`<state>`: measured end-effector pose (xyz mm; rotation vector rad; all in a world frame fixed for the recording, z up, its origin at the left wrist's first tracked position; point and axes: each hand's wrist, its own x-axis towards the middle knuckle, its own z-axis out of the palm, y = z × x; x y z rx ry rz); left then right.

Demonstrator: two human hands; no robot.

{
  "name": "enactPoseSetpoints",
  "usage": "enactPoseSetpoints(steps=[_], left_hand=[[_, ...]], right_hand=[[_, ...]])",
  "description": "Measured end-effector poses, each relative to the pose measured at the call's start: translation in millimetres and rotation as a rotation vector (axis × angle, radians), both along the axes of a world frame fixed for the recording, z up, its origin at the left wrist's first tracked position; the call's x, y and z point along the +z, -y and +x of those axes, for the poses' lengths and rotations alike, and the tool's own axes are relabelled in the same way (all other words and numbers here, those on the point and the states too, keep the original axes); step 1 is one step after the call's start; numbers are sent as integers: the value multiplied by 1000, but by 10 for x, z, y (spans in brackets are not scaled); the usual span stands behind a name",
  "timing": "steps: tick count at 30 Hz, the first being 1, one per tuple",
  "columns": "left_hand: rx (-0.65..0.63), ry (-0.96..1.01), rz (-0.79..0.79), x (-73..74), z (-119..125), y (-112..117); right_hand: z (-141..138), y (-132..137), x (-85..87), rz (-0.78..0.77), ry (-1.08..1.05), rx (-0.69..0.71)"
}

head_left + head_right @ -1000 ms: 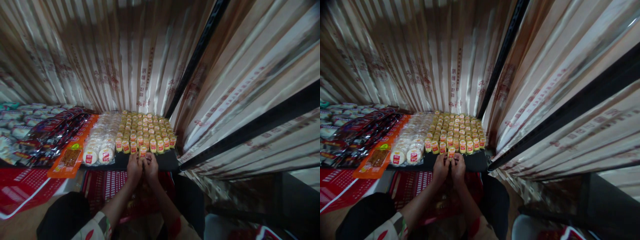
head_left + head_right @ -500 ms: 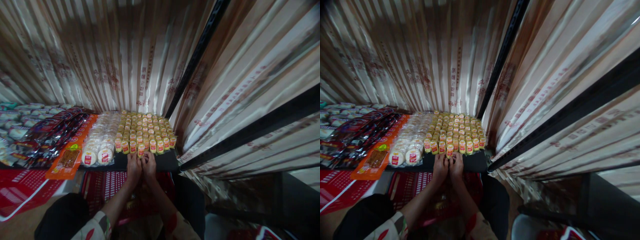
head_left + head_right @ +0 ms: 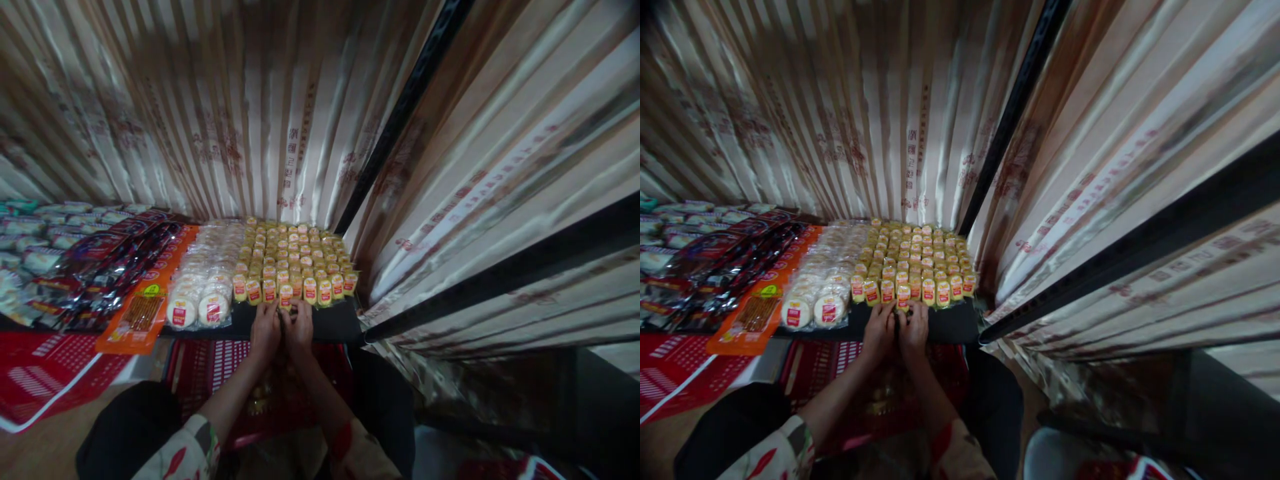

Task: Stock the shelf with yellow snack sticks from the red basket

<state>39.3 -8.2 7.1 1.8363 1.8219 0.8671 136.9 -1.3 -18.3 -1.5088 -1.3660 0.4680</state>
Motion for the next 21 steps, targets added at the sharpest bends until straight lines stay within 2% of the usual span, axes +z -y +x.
enactPoseSetpoints(steps=[8, 12, 17, 21], left_hand=[[-35, -283, 71, -90, -216, -50], [-59, -267, 103, -104, -278, -73], [-53, -231, 75, -77, -279, -67], [-55, -230, 47, -77, -281, -65]], right_hand=[[-48, -23, -49, -5, 0, -27], [-78, -12, -49, 21, 66, 7], [-98, -67, -49, 14, 175, -39], [-118, -121, -33, 16, 161, -46]])
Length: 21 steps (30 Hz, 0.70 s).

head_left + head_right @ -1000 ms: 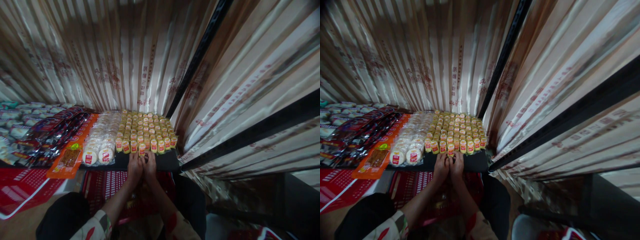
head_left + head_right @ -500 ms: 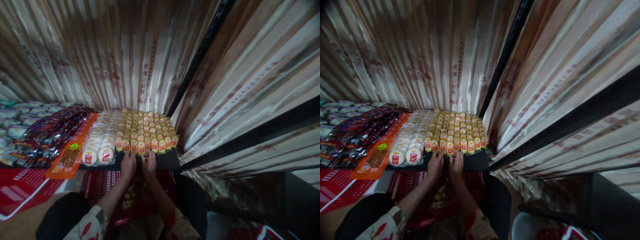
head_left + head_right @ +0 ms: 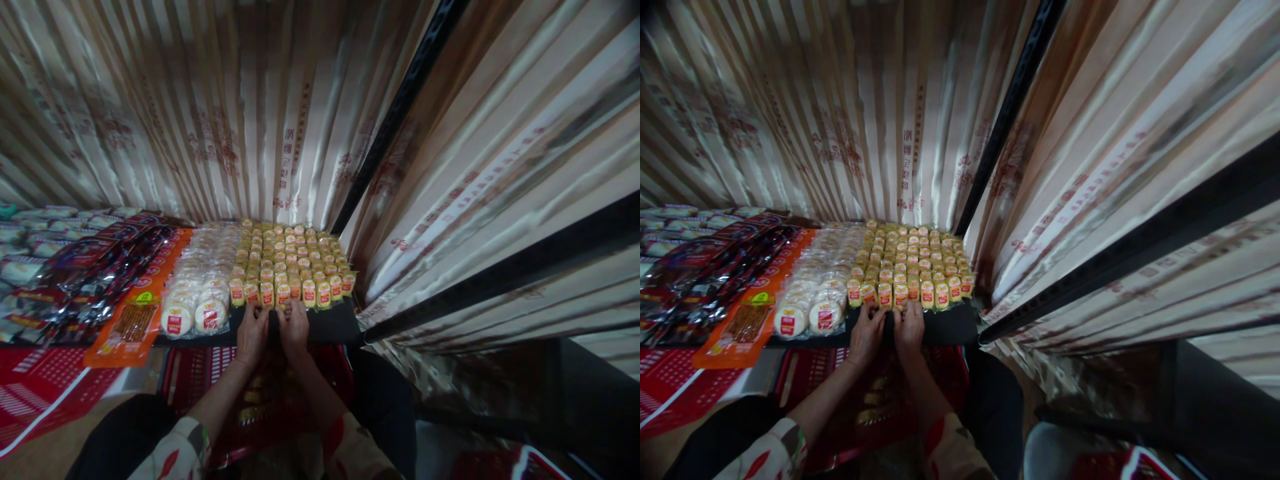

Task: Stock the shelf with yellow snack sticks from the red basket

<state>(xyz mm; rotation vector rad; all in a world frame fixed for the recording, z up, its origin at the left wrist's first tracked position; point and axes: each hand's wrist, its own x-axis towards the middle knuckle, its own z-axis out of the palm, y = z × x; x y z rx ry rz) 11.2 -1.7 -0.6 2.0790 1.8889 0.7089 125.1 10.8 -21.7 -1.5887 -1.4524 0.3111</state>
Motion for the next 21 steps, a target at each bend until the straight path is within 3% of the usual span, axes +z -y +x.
enactPoseSetpoints(steps=[21], left_hand=[[-73, 43, 146, -223, -68, 4]], right_hand=[[-30, -48, 20, -13, 60, 17]])
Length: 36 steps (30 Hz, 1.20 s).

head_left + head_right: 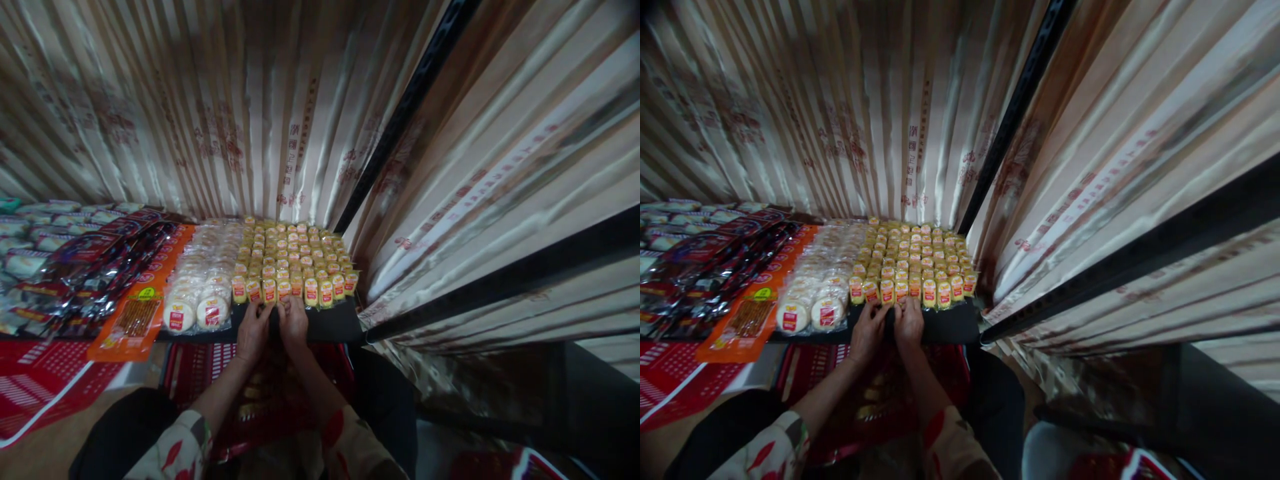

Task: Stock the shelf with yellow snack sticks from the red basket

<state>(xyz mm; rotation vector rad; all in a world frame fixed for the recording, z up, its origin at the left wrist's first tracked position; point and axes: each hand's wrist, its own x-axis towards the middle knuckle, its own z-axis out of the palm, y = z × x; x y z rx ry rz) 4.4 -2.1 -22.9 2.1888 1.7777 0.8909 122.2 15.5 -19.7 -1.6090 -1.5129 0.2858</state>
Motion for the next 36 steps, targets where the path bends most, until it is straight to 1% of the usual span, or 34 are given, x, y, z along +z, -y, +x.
enactPoseSetpoints(steps=[3, 5, 9, 11, 14, 19, 22, 25, 28, 32, 36], left_hand=[[-3, 8, 37, -30, -19, 12], [16, -15, 101, -23, -41, 15], [128, -70, 302, 68, -83, -7], [171, -81, 347, 122, -85, -29], [189, -129, 319, 173, -57, -61], [243, -213, 275, 191, 5, -108], [257, -242, 263, 188, 18, -139], [239, -271, 245, 184, 13, -170], [197, -298, 223, 187, 0, -196], [164, -317, 189, 193, -16, -213], [162, -321, 192, 183, -27, -204]], right_hand=[[18, 13, -12, 2, -17, 30], [32, 23, -21, 1, -21, 51], [52, 55, -3, 24, -6, 86], [63, 79, 25, 53, 35, 89], [100, 110, 69, 111, 129, 72], [241, 93, 103, 207, 237, -115], [322, 48, 107, 206, 333, -169], [348, 3, 103, 156, 433, -152], [326, -29, 84, 136, 489, -127], [285, -52, 38, 124, 516, -139], [274, -47, 10, 109, 506, -141]])
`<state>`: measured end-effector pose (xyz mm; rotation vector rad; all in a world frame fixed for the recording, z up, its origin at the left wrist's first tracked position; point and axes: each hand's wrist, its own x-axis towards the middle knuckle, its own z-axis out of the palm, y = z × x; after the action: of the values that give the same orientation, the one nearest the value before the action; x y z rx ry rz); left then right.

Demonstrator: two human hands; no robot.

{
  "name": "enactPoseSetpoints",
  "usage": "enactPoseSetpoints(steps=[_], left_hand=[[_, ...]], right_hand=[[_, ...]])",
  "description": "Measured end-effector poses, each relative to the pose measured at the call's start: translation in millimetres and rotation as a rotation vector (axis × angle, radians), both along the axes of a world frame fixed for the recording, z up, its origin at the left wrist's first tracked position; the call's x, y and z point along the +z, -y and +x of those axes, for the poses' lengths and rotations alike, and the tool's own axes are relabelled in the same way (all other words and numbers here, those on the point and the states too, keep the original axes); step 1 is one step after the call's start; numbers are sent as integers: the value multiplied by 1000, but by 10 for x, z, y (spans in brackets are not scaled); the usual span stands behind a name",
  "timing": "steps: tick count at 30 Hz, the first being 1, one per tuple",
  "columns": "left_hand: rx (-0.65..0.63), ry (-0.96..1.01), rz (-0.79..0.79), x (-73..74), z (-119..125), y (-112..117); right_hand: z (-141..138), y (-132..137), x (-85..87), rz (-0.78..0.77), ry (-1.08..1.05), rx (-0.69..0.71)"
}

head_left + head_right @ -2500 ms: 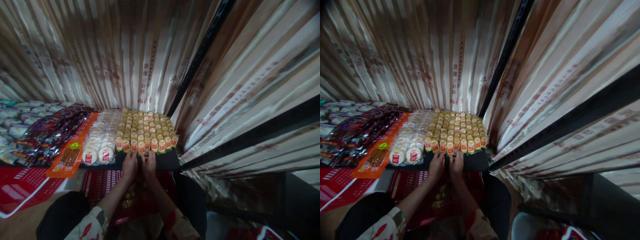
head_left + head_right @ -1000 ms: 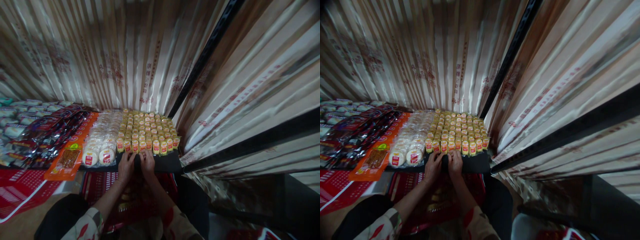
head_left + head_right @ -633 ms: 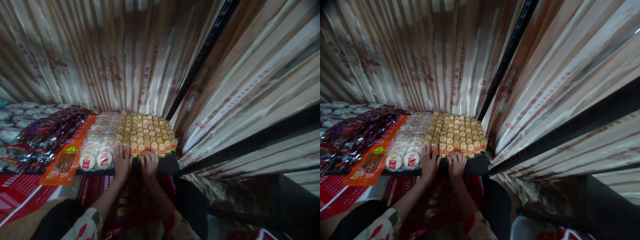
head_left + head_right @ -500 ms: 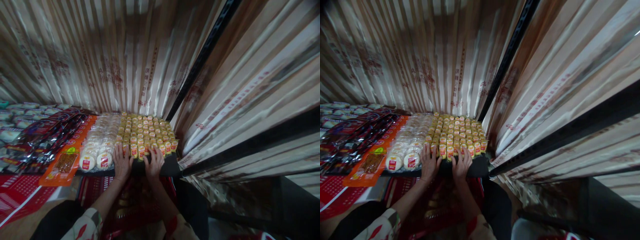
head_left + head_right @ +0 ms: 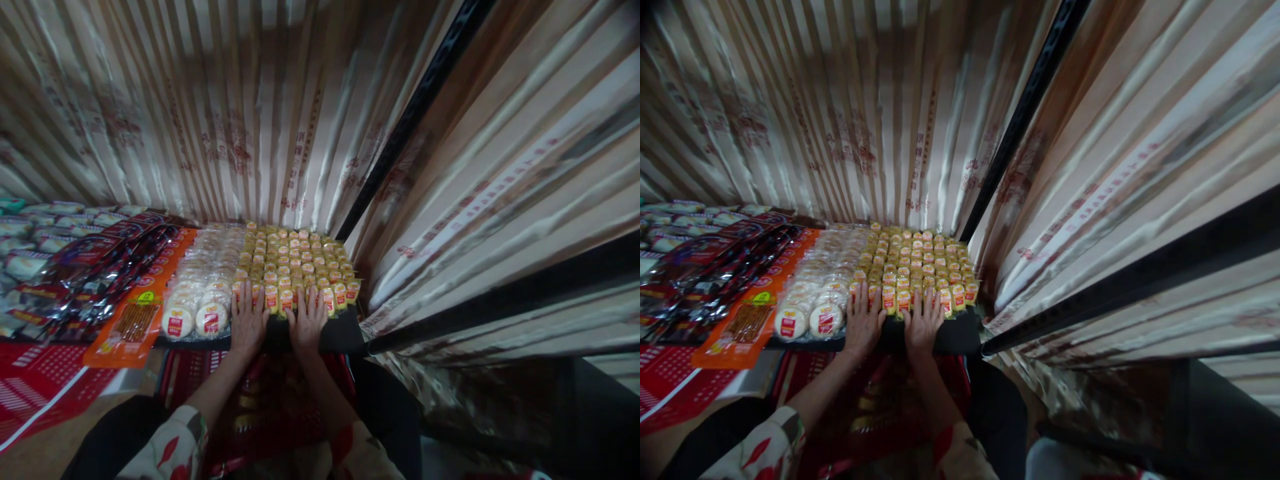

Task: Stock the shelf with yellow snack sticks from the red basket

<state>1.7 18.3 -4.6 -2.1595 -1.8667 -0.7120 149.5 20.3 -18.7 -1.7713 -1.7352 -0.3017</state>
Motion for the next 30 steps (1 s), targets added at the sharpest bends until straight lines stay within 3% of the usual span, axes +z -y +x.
enactPoseSetpoints(steps=[12, 17, 22, 26, 30], left_hand=[[-36, 14, 6, -52, -13, 292], [-122, 39, -9, -115, -11, 478], [-143, 67, -31, -118, -135, 488], [-158, 88, 30, -23, -181, 399], [-238, 92, 66, 27, 28, 342]], right_hand=[[10, 91, 39, 36, -28, 75], [-20, 187, 13, 33, -54, 143], [-7, 255, 34, 1, -117, 160], [161, 246, 103, 61, -158, 64], [454, 164, 169, 120, -234, -124]])
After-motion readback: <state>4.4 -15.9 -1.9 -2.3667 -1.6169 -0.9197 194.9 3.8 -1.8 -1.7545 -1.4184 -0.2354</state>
